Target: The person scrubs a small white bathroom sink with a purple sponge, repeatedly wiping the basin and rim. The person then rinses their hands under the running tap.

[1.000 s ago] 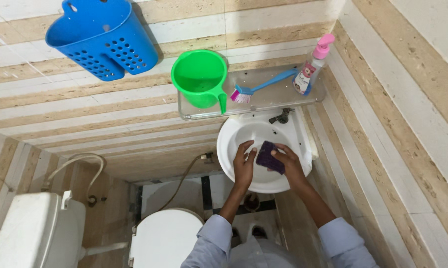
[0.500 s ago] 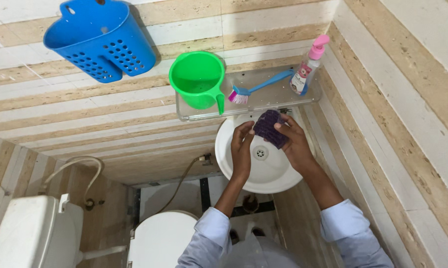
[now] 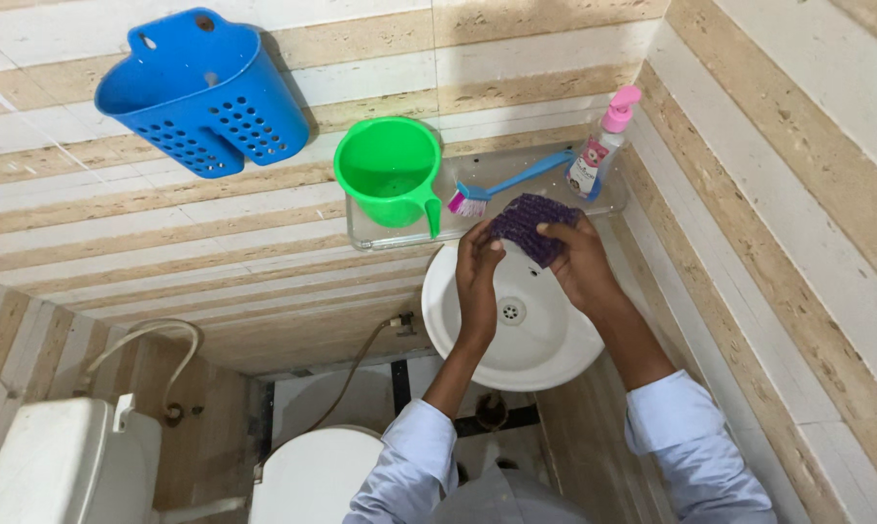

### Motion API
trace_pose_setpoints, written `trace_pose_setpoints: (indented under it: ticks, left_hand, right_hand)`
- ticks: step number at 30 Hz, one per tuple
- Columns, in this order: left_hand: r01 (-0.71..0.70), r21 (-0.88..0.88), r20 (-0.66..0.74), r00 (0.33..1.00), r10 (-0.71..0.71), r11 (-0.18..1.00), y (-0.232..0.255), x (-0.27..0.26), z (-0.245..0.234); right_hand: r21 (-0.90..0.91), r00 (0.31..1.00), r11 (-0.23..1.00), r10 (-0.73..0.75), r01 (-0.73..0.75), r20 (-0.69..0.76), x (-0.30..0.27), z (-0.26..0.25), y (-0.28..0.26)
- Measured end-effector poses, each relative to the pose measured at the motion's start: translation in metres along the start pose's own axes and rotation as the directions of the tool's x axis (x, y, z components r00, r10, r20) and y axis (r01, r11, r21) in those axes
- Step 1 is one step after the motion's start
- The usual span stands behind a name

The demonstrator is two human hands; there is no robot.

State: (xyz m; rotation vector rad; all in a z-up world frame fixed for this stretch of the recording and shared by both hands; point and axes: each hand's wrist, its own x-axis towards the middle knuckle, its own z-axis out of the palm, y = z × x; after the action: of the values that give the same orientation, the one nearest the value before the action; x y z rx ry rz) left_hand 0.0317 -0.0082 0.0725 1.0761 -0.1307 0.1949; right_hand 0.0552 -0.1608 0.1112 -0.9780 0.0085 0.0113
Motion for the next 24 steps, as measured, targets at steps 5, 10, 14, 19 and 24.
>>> trace_pose_setpoints:
  ticks: [5, 10, 14, 19, 24]
  left_hand:
    - [-0.048, 0.029, 0.0, 0.999, 0.048, 0.998, 0.006, 0.002, 0.007]
    - [-0.076, 0.082, -0.008, 0.997, 0.076, 0.994, 0.003, 0.004, 0.008]
    - [-0.082, 0.061, 0.002, 0.997, 0.082, 0.995, -0.005, 0.004, 0.004]
    - [-0.124, 0.003, 0.007, 0.992, 0.124, 0.992, -0.015, 0.008, -0.002]
    - [-0.117, 0.025, 0.004, 0.993, 0.117, 0.993, -0.014, 0.008, -0.002]
  right_hand:
    - [0.073, 0.999, 0.997, 0.004, -0.007, 0.045, 0.012, 0.006, -0.012]
    - [0.134, 0.996, 0.991, -0.025, 0.014, 0.083, 0.047, -0.014, -0.002]
    - [-0.265, 0.965, 0.938, -0.249, 0.221, -0.078, 0.058, -0.027, 0.011]
    - [-0.744, 0.832, 0.505, -0.542, 0.438, 0.121, 0.035, -0.01, 0.013]
    - [-0.819, 0.734, 0.238, -0.615, 0.522, 0.289, 0.021, -0.001, 0.012]
